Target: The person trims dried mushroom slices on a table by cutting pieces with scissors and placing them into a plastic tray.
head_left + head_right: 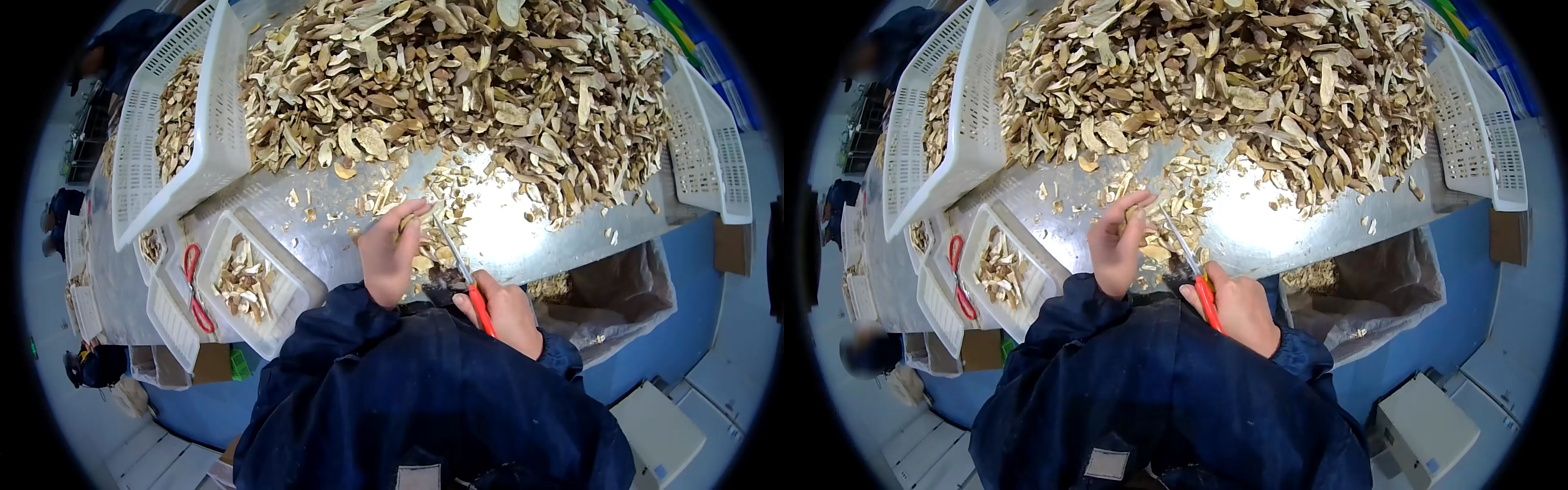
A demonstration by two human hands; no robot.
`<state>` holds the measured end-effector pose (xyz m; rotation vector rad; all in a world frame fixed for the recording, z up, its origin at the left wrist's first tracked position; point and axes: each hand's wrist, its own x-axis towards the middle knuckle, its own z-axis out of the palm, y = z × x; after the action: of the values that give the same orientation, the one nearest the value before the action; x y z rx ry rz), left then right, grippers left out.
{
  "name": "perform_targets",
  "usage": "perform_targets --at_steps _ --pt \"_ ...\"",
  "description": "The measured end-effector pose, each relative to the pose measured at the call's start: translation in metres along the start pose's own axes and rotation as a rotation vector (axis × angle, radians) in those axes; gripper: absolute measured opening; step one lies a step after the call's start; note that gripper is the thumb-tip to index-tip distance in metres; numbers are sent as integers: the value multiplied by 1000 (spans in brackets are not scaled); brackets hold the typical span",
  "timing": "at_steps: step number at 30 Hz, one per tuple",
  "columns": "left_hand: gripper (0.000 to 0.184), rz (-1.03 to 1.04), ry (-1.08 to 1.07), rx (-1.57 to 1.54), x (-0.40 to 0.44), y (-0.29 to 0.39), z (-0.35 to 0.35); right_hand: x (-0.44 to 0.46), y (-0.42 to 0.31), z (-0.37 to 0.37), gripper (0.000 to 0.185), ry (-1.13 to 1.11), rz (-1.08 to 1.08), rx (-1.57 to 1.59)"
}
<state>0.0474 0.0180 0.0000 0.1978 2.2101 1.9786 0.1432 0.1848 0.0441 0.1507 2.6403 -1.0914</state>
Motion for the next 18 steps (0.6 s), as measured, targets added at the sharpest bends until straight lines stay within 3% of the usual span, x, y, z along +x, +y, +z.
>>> perform_targets --at_steps 4,10,18 --pt "27 -181 -30 -159 8 -1 -9 2 4 0 36 34 16 41" --pt "29 -167 -24 -208 7 4 -5 2 5 -1 35 13 16 4" --pt "26 183 -49 188 -1 -11 -2 3 13 8 36 30 -36 -90"
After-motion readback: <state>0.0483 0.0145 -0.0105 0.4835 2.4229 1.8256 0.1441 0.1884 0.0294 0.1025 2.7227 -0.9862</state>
